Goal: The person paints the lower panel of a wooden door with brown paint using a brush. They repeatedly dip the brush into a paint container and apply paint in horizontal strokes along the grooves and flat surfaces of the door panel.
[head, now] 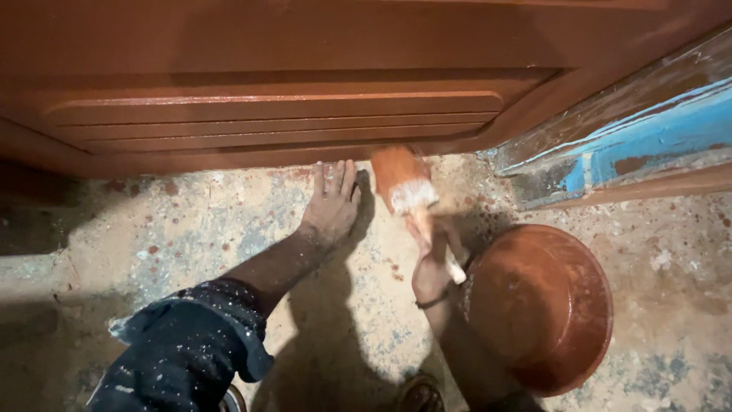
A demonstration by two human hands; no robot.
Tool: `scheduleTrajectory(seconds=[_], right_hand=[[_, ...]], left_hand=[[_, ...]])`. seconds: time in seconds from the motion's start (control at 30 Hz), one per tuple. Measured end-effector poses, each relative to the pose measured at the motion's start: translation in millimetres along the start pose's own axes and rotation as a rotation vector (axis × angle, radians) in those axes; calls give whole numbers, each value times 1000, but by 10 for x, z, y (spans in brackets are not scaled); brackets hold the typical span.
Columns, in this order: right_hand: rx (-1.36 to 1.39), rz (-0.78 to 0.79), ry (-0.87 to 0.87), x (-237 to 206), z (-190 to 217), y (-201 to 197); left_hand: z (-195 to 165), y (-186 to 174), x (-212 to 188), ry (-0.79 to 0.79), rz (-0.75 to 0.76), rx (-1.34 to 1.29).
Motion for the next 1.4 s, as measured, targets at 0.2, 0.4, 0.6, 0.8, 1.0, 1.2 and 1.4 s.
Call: scheduleTrajectory(seconds=[0.2,0.4,0.6,0.8,1.0,1.2,1.4], right_hand=[[41,-76,243,429,-242,62],[191,-112,49,324,-1,-134],[4,-111,93,621,-67,80],[1006,-396,159,419,24,-173],[297,-178,125,686,-89,-200],[932,-342,160,556,-105,-300],[56,-86,127,659,-111,-110]], left_hand=[[-78,92,56,13,18,-34],[-233,81,195,-7,-41,-95],[-514,45,283,-25,-33,-133],[-552,6,320,22,-12,-168],[-613,41,280,43,21,-154],[-616,27,304,43,68,-116],[-679,1,260,67,9,-100]])
Point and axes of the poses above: each hand's wrist, its own x-axis towards the middle knuckle, its own y-axis out of the palm, z = x × y, the point moved 5 cm from there along x, towards the middle knuckle, and after that the axes turned 12 degrees about -y, right-handed, at the moved point
